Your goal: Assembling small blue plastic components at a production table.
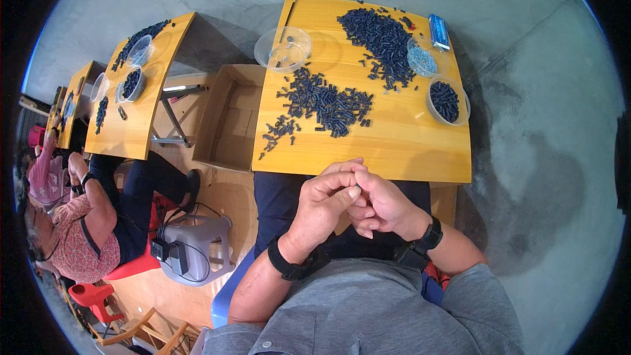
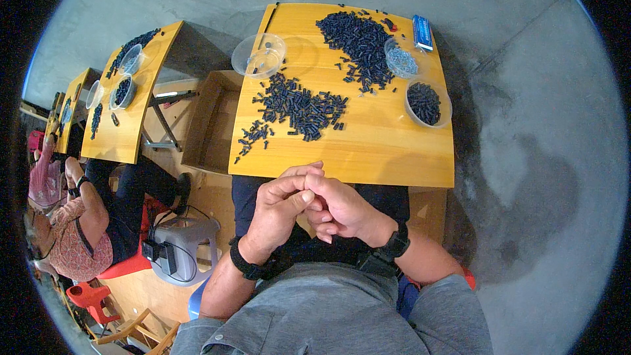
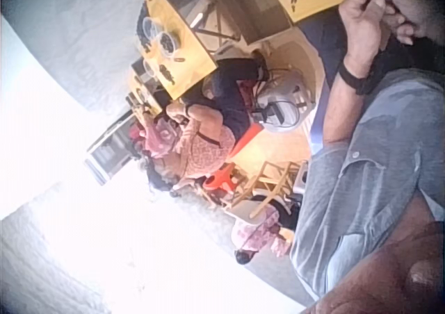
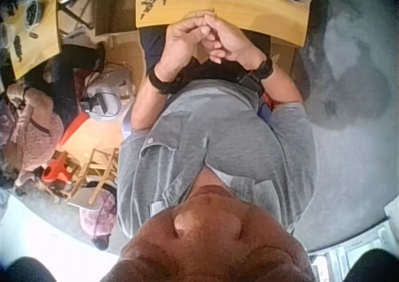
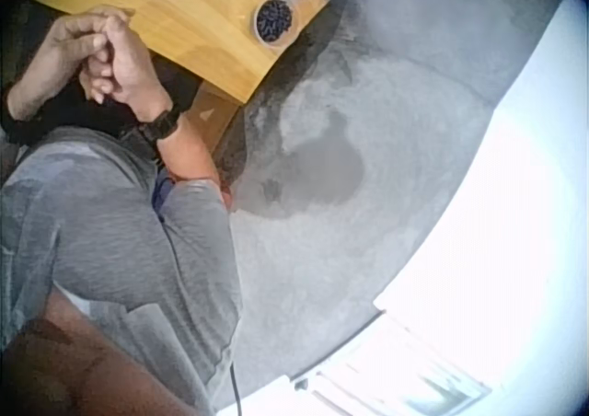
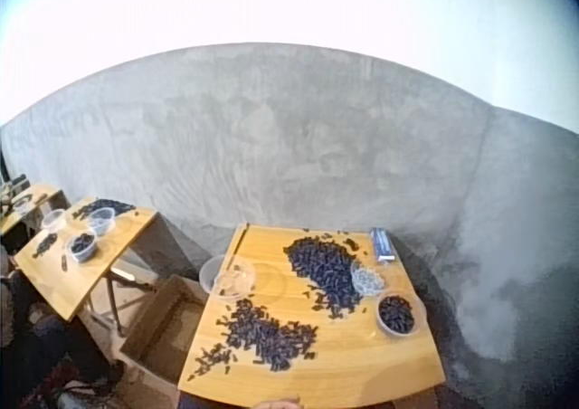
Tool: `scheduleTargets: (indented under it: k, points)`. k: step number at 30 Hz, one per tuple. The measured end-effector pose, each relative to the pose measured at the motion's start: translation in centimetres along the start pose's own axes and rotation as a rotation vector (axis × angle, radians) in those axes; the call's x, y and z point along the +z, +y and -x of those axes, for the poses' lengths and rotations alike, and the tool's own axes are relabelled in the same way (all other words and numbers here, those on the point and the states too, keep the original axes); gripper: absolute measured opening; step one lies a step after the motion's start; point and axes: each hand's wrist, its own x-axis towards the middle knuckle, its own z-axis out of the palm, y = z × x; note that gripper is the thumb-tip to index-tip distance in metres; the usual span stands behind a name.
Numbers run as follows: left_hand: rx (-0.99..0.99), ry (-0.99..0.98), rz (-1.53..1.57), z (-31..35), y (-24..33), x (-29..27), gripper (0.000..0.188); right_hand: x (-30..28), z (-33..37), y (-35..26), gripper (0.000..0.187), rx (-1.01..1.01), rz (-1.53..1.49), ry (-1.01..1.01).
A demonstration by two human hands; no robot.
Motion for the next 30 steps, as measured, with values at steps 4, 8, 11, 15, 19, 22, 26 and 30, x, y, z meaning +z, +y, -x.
scheduleTargets:
  k: [4, 8, 11, 15, 19, 22, 26, 30]
  points:
    - [0.024, 0.001, 0.030, -0.2, -0.2, -0.1, 0.019, 0.7, -0.3, 0.5, 0.049, -0.023, -0.030, 0.057]
    - [-0.019, -0.006, -0.009, -0.2, 0.3, -0.4, 0.016, 1.1, -0.9, 1.6, 0.045, -0.097, -0.150, 0.080]
    - [-0.127, 0.028, 0.012, -0.1, 0.4, -0.9, 0.015, 0.4, -2.1, 3.6, 0.037, -0.149, -0.290, 0.049]
    - [-0.182, 0.048, 0.000, 0.0, -0.2, -1.7, 0.015, 1.0, -2.4, 3.5, 0.038, -0.129, -0.340, 0.049]
    - [-0.398, 0.112, 0.100, 0.1, 0.8, -1.2, 0.015, 0.0, -2.3, 2.9, 0.045, -0.063, -0.232, 0.054]
    - [-0.203, 0.071, 0.022, -0.1, -1.0, -1.3, 0.015, -1.2, -1.4, 2.1, 0.046, -0.065, -0.113, 0.070]
    - [-0.071, 0.049, -0.047, -0.1, -4.0, -1.2, 0.039, -4.1, -0.2, 0.6, 0.043, -0.248, 0.175, 0.386]
    - [-0.238, 0.162, -0.103, -0.1, -5.5, -2.6, 0.035, -8.3, 1.8, -6.1, 0.041, -0.536, 0.605, 0.939]
